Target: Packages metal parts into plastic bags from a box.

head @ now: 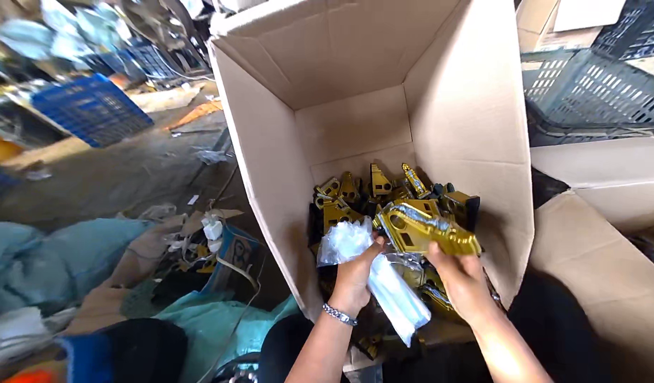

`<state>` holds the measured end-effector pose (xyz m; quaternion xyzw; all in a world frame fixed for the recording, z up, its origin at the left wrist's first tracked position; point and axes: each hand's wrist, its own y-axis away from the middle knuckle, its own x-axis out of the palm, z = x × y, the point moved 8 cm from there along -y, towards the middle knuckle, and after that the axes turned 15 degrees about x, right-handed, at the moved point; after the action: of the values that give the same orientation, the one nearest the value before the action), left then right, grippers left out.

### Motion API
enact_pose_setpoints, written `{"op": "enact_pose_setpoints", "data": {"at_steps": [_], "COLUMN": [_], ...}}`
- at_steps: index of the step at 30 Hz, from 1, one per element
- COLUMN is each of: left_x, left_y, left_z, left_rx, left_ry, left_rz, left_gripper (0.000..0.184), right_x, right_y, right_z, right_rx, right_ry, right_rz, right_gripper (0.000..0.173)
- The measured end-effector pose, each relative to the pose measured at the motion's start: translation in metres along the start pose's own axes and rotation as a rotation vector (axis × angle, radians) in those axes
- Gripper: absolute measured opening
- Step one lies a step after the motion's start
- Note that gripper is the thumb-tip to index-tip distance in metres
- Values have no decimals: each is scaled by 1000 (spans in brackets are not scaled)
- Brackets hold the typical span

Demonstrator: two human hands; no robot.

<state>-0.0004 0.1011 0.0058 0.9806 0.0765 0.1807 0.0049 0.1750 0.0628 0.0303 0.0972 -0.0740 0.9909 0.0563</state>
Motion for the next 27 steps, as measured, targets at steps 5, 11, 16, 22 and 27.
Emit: {"op": "enact_pose_setpoints", "data": {"at_steps": [5,11,16,22,27], "left_x": [-12,-1,3,-5,-2], "left_y": [-15,13,13,5,14], "left_z": [-29,-30,1,-10,-23], "left_rx": [63,236,43,433,609], "left_ry": [-5,-188,-181,-282,-673], "left_rz": [72,154,144,69,106], "left_gripper": [14,33,36,60,58], "right_x": [5,8,26,13,19], "right_y": [23,13,10,-1,-7], "right_z": [14,11,-9,-5,6], "right_rx": [-311,-412,-232,-342,-400], "right_ry": [601,1064,956,609,811], "right_rz": [139,-12,18,-127,-198], "right_gripper": [39,29,51,27,19]}}
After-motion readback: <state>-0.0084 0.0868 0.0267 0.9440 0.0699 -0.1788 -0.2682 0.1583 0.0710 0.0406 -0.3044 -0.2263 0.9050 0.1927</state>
